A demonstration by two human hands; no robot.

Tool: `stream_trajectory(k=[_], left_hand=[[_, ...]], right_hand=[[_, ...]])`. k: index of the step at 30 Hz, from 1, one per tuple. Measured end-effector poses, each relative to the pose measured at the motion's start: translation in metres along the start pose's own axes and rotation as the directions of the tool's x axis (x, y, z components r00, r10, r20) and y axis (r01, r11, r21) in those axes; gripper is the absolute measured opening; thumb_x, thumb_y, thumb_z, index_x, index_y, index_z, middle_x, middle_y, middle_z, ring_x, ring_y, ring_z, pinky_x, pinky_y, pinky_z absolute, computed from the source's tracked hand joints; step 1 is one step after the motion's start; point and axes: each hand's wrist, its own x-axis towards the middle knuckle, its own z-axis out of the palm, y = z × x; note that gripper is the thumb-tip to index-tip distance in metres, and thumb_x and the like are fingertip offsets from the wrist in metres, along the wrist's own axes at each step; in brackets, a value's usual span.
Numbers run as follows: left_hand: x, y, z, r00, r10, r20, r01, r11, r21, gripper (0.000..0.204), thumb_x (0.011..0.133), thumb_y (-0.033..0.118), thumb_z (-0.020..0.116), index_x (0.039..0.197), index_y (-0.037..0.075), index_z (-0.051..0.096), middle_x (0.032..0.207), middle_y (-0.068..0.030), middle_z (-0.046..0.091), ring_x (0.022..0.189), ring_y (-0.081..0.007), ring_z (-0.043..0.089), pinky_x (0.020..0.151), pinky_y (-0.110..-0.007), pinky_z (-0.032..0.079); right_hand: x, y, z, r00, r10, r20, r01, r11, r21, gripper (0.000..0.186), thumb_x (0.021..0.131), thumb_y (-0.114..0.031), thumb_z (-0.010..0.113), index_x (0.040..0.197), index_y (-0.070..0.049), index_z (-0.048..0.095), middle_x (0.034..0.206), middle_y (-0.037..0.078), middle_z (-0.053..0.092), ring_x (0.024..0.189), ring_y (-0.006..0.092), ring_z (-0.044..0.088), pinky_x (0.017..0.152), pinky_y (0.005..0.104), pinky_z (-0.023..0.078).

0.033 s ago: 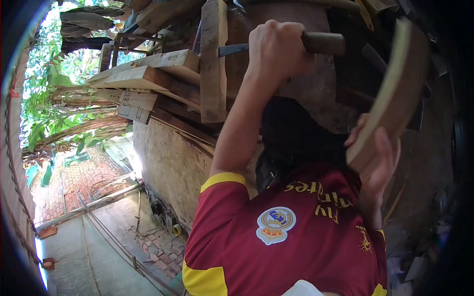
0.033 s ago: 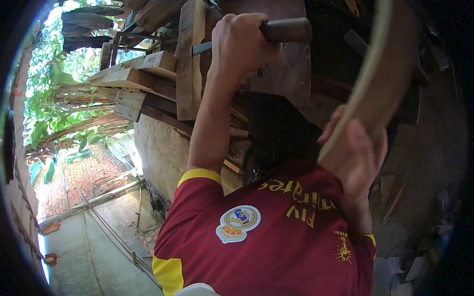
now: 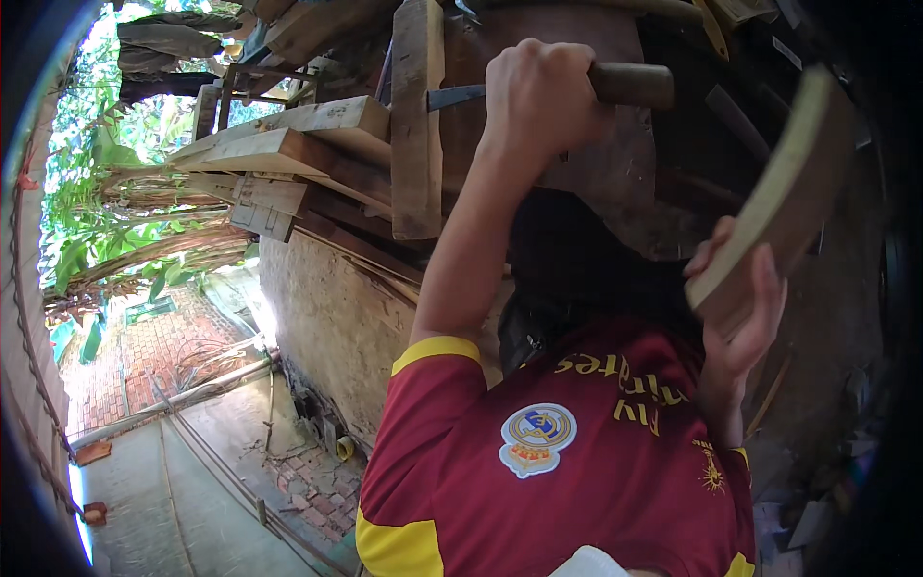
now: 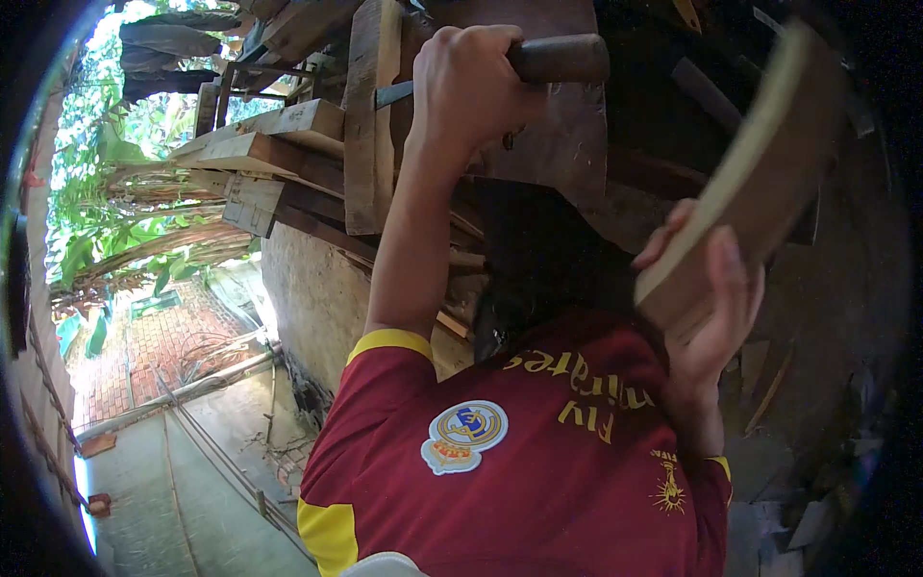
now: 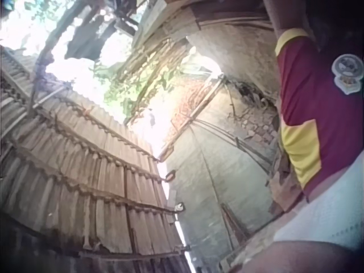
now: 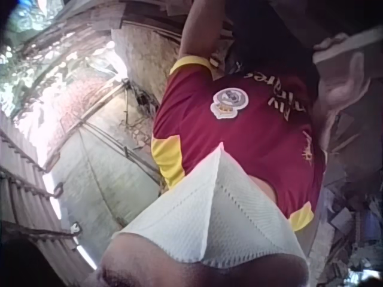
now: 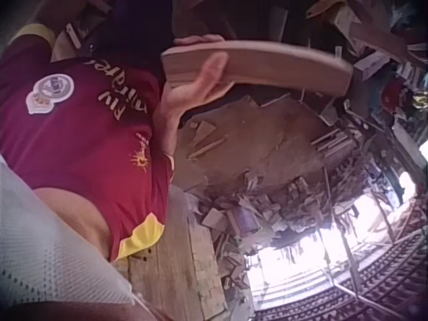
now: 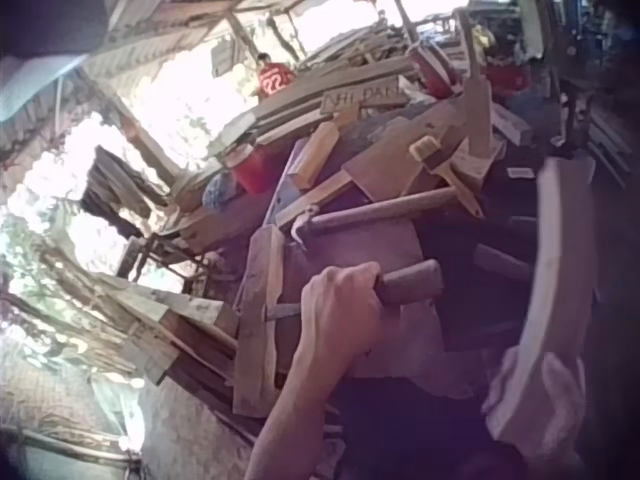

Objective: Chiseling and shaping a piece of wood using a chisel and a mallet.

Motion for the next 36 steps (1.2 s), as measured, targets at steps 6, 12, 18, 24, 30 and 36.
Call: stream_trajectory(k=[6,12,18,24,30,36], left_hand=[[0.001,-0.002,0.005,0.998,0.035,-0.058,-0.035,0.999,-0.008,0.015,0.058,0.021,0.071,0.063,0.009,0.065,0.06,-0.0153,0.06,0.061,-0.0378,0.061,0.057,-0.042,0.051],[-0.002,-0.004,0.008,1.0,0.01,-0.01,-0.01,1.0,0.017,0.015,0.058,0.022,0.072,0.064,0.009,0.065,0.06,-0.0148,0.061,0.06,-0.0369,0.062,0.057,-0.043,0.05],[-0.001,-0.001,0.003,0.999,-0.008,0.041,0.006,0.999,0.038,0.015,0.06,0.022,0.071,0.065,0.009,0.066,0.062,-0.0158,0.062,0.062,-0.0375,0.063,0.058,-0.043,0.052],[-0.019,-0.028,-0.001,0.995,-0.098,0.011,0.095,0.982,0.165,0.021,0.061,0.026,0.073,0.075,0.009,0.072,0.067,-0.0171,0.065,0.067,-0.0365,0.066,0.062,-0.044,0.053],[-0.025,-0.007,-0.002,0.998,-0.002,0.066,-0.004,0.997,0.083,0.019,0.057,0.023,0.074,0.066,0.01,0.064,0.061,-0.0125,0.062,0.063,-0.0351,0.064,0.057,-0.042,0.051],[-0.03,0.011,-0.009,0.959,0.208,0.193,-0.174,0.968,-0.182,0.024,0.049,0.022,0.076,0.063,0.01,0.06,0.059,-0.01,0.059,0.061,-0.0324,0.063,0.054,-0.04,0.049]], right_hand=[[-0.006,0.01,0.033,0.997,0.074,-0.014,-0.074,0.921,-0.382,0.042,0.085,-0.023,0.066,0.119,-0.001,0.051,0.11,0.013,0.058,0.092,0.0193,0.059,0.078,0.0347,0.049],[-0.005,-0.007,0.013,0.998,0.022,0.066,-0.023,1.0,0.009,0.04,0.093,-0.024,0.056,0.122,0.002,0.049,0.099,0.013,0.06,0.084,0.0194,0.061,0.075,0.0315,0.049],[0.003,0.021,0.015,0.986,-0.049,-0.161,0.017,0.981,-0.193,0.037,0.095,-0.027,0.054,0.121,0.0,0.049,0.101,0.009,0.06,0.088,0.018,0.061,0.076,0.032,0.049],[-0.01,0.019,0.024,0.97,0.2,0.135,-0.169,0.963,-0.21,0.041,0.088,-0.013,0.066,0.122,-0.002,0.046,0.099,0.007,0.059,0.081,0.0134,0.058,0.07,0.0285,0.05],[0.003,0.011,0.02,1.0,-0.023,-0.014,0.021,0.989,-0.149,0.038,0.09,-0.018,0.06,0.121,0.001,0.046,0.097,0.014,0.059,0.075,0.0189,0.06,0.064,0.0304,0.05],[0.007,0.013,0.001,0.996,-0.083,-0.016,0.078,0.974,-0.212,0.039,0.095,-0.017,0.049,0.127,0.005,0.045,0.101,0.018,0.054,0.075,0.0224,0.059,0.066,0.0326,0.051]])
